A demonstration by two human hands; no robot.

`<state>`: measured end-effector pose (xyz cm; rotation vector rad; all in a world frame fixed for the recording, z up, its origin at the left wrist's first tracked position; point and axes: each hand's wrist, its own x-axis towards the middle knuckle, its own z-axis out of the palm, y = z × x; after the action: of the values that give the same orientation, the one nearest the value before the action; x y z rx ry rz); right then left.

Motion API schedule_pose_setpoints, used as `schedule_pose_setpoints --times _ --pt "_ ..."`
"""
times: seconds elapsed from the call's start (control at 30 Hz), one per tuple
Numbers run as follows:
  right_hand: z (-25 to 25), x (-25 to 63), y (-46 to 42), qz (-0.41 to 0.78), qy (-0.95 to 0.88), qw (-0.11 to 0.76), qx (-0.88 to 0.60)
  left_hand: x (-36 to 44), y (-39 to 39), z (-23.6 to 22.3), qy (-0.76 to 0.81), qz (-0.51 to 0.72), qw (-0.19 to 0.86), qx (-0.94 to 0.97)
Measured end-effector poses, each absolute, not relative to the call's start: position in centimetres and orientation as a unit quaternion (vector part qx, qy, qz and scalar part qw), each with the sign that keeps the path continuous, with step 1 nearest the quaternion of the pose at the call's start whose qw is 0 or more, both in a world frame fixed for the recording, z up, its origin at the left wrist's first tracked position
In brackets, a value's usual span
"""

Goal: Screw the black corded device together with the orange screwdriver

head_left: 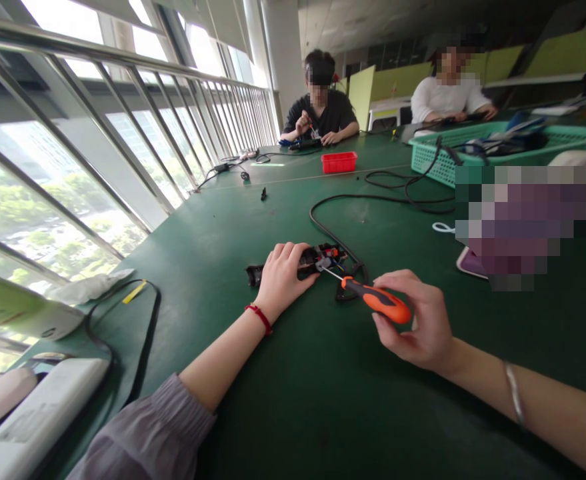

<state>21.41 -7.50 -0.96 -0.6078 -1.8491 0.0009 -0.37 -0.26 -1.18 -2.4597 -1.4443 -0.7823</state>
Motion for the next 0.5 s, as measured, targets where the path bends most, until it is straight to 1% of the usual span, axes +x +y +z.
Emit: schedule_pose_setpoints --times 0.2,0.3,0.4,0.5 --pt "-1.11 21.45 -7.72 -0.002 -0.821 0.511 -0.255 -0.34 -0.22 -1.25 -0.486 -0.259 0.092 -0.829" --pt "-1.46 21.57 -7.61 0.023 -0.794 0.543 -0.272 -0.36 -0.21 -1.27 -0.486 -0.26 0.094 -0.829" --pt "-1.47 21.54 -7.52 0.045 -0.777 0.573 -0.255 -0.39 -0.21 -1.23 -0.487 -0.261 0.095 -0.828" --pt "-1.01 21.46 -7.55 0.027 -0.797 0.542 -0.265 -0.38 -0.22 -1.18 -0.487 -0.26 0.093 -0.828"
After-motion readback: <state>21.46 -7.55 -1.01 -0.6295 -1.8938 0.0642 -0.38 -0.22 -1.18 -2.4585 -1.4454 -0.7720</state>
